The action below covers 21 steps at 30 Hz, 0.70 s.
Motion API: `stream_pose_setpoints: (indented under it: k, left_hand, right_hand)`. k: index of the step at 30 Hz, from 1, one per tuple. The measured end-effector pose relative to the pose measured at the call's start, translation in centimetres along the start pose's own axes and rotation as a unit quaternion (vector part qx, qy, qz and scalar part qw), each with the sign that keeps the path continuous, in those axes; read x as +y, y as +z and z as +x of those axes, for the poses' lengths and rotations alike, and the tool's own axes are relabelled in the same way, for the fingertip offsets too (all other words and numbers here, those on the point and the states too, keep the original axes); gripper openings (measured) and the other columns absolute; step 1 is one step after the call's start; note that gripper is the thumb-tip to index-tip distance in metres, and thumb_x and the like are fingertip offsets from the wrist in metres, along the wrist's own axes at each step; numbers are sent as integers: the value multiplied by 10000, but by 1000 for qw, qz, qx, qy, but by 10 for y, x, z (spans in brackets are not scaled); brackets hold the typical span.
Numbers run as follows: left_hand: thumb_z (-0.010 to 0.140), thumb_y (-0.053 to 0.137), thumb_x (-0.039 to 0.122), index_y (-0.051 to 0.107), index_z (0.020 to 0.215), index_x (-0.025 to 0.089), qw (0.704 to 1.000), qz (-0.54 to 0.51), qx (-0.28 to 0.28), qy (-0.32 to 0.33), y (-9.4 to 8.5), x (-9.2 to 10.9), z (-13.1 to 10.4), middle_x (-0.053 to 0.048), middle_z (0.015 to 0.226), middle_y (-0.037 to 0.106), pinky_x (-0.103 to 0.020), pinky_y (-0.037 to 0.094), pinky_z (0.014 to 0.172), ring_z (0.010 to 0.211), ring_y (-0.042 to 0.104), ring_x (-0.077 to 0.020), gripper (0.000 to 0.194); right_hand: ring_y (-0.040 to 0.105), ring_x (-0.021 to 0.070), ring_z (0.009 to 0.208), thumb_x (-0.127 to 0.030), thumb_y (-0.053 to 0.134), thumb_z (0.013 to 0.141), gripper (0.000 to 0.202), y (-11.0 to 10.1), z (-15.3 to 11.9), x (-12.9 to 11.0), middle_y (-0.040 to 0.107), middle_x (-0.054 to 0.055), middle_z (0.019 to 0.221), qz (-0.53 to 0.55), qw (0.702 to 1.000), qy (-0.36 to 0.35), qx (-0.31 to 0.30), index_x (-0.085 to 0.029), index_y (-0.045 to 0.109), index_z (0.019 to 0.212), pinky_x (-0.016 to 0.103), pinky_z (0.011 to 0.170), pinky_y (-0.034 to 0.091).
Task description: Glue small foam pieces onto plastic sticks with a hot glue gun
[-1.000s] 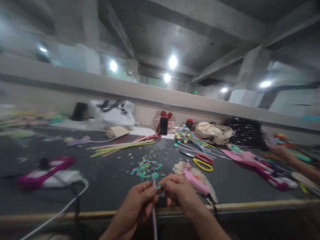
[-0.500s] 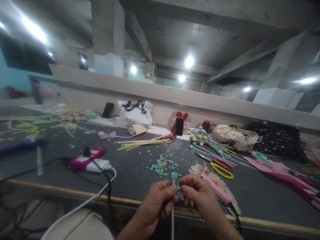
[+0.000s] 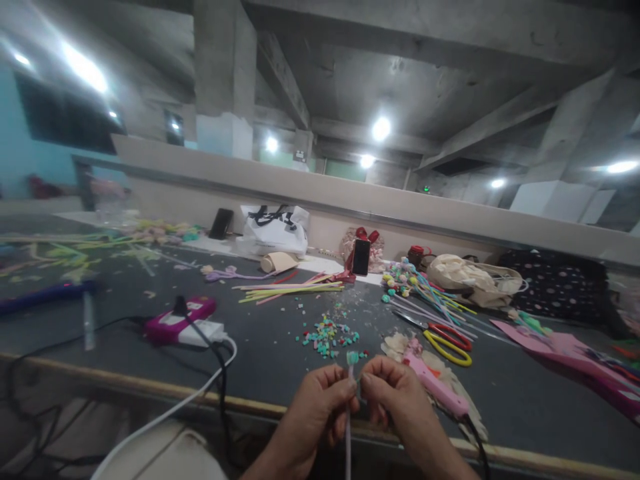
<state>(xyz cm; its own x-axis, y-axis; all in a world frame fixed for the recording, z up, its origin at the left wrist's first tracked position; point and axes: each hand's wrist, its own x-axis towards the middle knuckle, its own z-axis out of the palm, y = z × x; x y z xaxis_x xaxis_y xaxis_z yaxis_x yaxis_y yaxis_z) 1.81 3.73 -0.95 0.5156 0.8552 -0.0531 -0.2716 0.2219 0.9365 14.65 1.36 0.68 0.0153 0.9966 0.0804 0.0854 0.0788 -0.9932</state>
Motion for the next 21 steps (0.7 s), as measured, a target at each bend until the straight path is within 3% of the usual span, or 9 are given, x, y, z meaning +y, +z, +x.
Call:
stream_pose_setpoints:
  k: [6,16,21]
  left_hand:
    - [640,553,368,492,542,143,999,-30,8,-14,-1,-2,0,71,327,462,-135,192,250,221,337,-25,253]
    - [657,546,395,494,542,137,999,-35,-7,-26,0,-1,0,65,299,470,-124,177,224,202,360,-29,288]
    - [613,589,379,487,572,142,999,-12,26,-26,0,-3,-1,42,389,551,-131,176,211,194,358,-27,261]
  right_hand:
    - [362,30,316,-310,549,699,202,-8,1,2,426,-78,416,0,999,-22,-34,-141,501,600,144,330,261]
    - [385,51,368,-323,526,723,195,-16,3,-11,457,-59,456,-70,993,-86,-39,-147,526,638,174,386,284]
    - [394,52,378,-307,520,730,186,-15,2,-8,454,-53,475,-97,989,-103,-39,-146,527,636,176,384,285]
